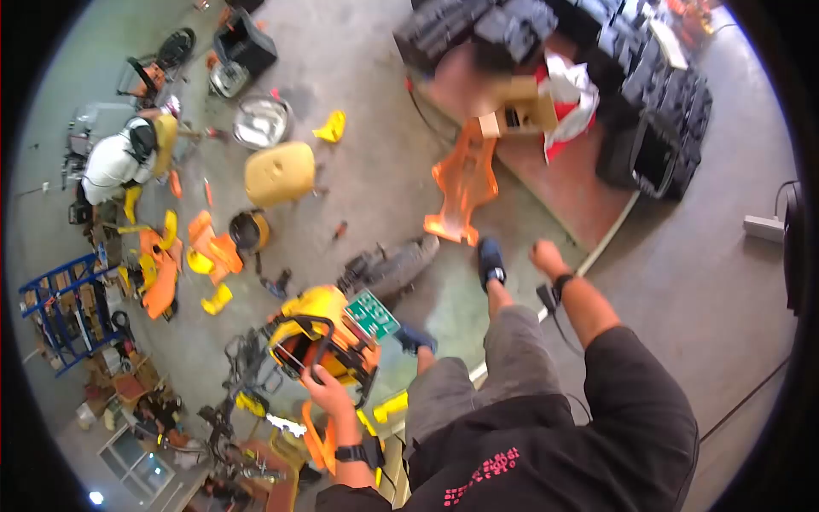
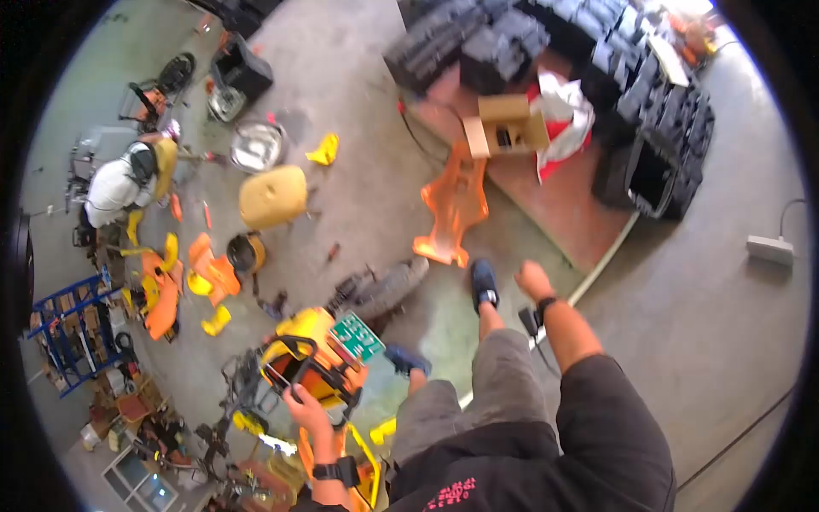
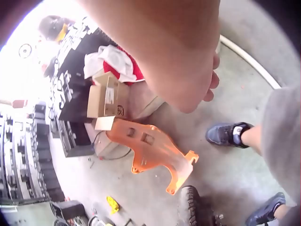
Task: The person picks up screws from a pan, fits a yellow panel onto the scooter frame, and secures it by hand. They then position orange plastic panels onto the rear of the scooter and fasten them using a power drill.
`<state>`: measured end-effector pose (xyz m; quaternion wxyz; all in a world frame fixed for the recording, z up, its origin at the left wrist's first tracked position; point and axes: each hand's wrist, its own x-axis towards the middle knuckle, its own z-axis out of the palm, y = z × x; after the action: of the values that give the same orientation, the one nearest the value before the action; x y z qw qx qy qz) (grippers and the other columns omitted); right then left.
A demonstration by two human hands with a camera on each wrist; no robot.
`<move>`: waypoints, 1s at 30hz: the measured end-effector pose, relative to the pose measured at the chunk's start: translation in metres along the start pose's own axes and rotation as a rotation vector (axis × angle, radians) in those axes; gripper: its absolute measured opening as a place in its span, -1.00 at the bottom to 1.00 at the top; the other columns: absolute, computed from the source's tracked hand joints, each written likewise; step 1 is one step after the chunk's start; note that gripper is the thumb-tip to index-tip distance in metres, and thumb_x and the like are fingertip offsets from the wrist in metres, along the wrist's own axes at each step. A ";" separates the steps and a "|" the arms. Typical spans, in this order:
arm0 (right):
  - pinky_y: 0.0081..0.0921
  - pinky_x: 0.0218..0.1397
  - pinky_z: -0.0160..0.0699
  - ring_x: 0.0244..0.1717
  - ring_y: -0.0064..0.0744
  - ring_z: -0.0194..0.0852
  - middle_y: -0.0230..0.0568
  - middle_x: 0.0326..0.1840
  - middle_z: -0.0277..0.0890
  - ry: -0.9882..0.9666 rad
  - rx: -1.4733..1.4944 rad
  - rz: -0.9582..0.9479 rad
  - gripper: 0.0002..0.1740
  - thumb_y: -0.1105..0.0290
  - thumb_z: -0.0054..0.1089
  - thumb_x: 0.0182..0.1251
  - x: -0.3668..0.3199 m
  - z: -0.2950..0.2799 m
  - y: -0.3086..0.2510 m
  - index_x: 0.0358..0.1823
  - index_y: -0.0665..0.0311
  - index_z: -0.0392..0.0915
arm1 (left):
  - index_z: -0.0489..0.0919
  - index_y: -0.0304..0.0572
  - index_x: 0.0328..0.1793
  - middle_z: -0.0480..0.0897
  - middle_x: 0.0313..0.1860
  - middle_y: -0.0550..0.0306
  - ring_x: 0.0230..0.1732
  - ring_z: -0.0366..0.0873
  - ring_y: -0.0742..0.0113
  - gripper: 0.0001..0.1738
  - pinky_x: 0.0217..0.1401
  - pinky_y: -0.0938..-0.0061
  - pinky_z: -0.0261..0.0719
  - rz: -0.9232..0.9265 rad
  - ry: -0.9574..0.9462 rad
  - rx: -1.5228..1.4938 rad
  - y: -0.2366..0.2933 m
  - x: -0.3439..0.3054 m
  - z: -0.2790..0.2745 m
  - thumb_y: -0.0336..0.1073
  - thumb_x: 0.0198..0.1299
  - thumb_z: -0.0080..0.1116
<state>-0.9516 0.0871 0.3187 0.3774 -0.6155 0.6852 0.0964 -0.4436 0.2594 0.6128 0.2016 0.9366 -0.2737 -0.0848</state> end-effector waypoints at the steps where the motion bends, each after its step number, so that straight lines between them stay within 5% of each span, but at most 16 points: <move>1: 0.04 -0.01 0.55 -0.12 0.25 0.57 0.25 -0.22 0.60 0.021 -0.027 -0.009 -0.67 0.24 0.08 0.23 0.027 0.000 0.003 -0.27 0.42 0.60 | 0.49 -0.42 0.10 0.60 -0.10 -0.25 -0.15 0.57 -0.12 -0.55 -0.01 0.19 0.48 -0.006 -0.012 0.062 -0.001 -0.001 -0.004 -0.09 0.43 -0.02; 5: 0.00 0.04 0.58 -0.04 0.19 0.59 0.21 -0.14 0.62 -0.028 -0.131 0.015 -0.69 0.23 0.05 0.31 0.125 -0.007 -0.012 -0.22 0.37 0.58 | 0.48 -0.49 0.05 0.58 -0.19 -0.23 -0.17 0.53 -0.05 -0.52 -0.02 0.20 0.46 -0.141 0.039 0.124 0.008 -0.004 0.005 -0.07 0.45 -0.04; 8: -0.02 0.08 0.56 0.00 0.17 0.58 0.21 -0.09 0.61 -0.027 -0.204 0.029 -0.57 0.07 0.07 0.37 0.185 0.013 -0.021 -0.10 0.36 0.51 | 0.47 -0.46 0.11 0.61 -0.08 -0.24 -0.13 0.54 -0.07 -0.48 0.00 0.18 0.44 -0.132 0.083 0.433 -0.006 -0.005 0.003 -0.03 0.48 -0.11; 9: -0.02 0.11 0.55 0.03 0.18 0.57 0.22 -0.06 0.60 -0.073 -0.214 0.042 -0.52 0.04 0.05 0.39 0.214 0.031 -0.013 -0.02 0.39 0.48 | 0.46 -0.43 0.05 0.60 -0.18 -0.09 -0.20 0.52 0.09 -0.51 -0.11 0.25 0.46 -0.055 0.106 0.405 -0.012 -0.004 0.003 -0.02 0.48 -0.10; 11: 0.02 0.13 0.51 0.06 0.24 0.54 0.31 -0.06 0.58 0.015 -0.125 0.017 -0.39 -0.05 0.02 0.41 0.238 0.059 -0.009 0.09 0.45 0.35 | 0.44 -0.33 -0.02 0.48 -0.33 0.13 -0.33 0.42 0.33 -0.56 -0.30 0.39 0.40 -0.380 0.066 0.258 0.017 -0.008 0.008 0.00 0.48 -0.10; 12: 0.05 0.11 0.50 0.05 0.27 0.54 0.37 -0.07 0.57 0.032 -0.078 0.024 -0.36 -0.09 0.02 0.41 0.246 0.073 -0.008 0.07 0.45 0.34 | 0.39 -0.21 -0.10 0.30 -0.46 0.32 -0.46 0.24 0.55 -0.62 -0.44 0.56 0.23 -0.369 0.137 0.188 0.023 -0.009 0.015 0.00 0.48 -0.10; 17: 0.05 0.06 0.53 -0.02 0.33 0.56 0.37 -0.12 0.58 0.298 0.003 0.038 -0.48 -0.01 -0.05 0.43 0.283 0.141 0.000 -0.14 0.43 0.48 | 0.35 -0.22 0.05 0.17 -0.56 0.37 -0.57 0.11 0.60 -0.69 -0.56 0.61 0.06 -0.492 0.190 0.136 0.011 -0.006 0.012 -0.11 0.46 -0.07; 22: -0.04 0.03 0.56 -0.07 0.20 0.61 0.29 -0.13 0.61 0.073 -0.222 0.102 -0.46 0.00 -0.10 0.43 0.305 0.130 0.003 -0.10 0.41 0.60 | 0.36 -0.25 0.12 0.16 -0.59 0.38 -0.58 0.10 0.61 -0.64 -0.59 0.61 0.02 -0.471 0.234 0.093 0.012 -0.008 0.013 -0.11 0.44 -0.04; 23: -0.09 -0.02 0.57 -0.17 0.11 0.65 0.19 -0.25 0.65 0.037 -0.321 0.039 -0.47 -0.03 -0.07 0.43 0.321 0.140 0.021 -0.29 0.31 0.68 | 0.36 -0.26 0.13 0.17 -0.59 0.38 -0.57 0.11 0.61 -0.63 -0.59 0.62 0.02 -0.489 0.219 0.100 0.015 -0.008 0.015 -0.11 0.44 -0.04; 24: -0.13 -0.05 0.57 -0.25 0.07 0.66 0.11 -0.41 0.65 -0.198 -0.130 0.022 -0.45 -0.05 0.00 0.40 0.297 0.112 -0.008 -0.46 0.26 0.70 | 0.38 -0.25 0.10 0.19 -0.58 0.39 -0.56 0.12 0.63 -0.65 -0.59 0.64 0.02 -0.510 0.198 0.092 0.019 -0.008 0.015 -0.11 0.44 -0.04; 27: -0.15 -0.04 0.59 -0.24 0.07 0.67 0.03 -0.47 0.65 -0.024 -0.250 0.004 -0.46 0.00 0.03 0.38 0.295 0.116 -0.006 -0.52 0.31 0.69 | 0.41 -0.25 0.09 0.20 -0.57 0.39 -0.55 0.14 0.64 -0.66 -0.59 0.65 0.04 -0.480 0.175 0.018 0.015 -0.010 0.012 -0.11 0.44 -0.04; 30: -0.16 -0.10 0.61 -0.30 0.02 0.68 0.06 -0.44 0.65 -0.073 -0.257 -0.056 -0.48 0.02 0.00 0.36 0.260 0.071 -0.050 -0.50 0.32 0.68 | 0.45 -0.25 0.07 0.25 -0.54 0.38 -0.55 0.14 0.64 -0.67 -0.56 0.68 0.06 -0.460 0.201 -0.035 0.012 -0.011 0.013 -0.12 0.45 -0.05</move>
<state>-0.8666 -0.0821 0.1204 0.3226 -0.6738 0.6356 0.1948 -0.4618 0.2522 0.6065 0.2194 0.9744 -0.0302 -0.0397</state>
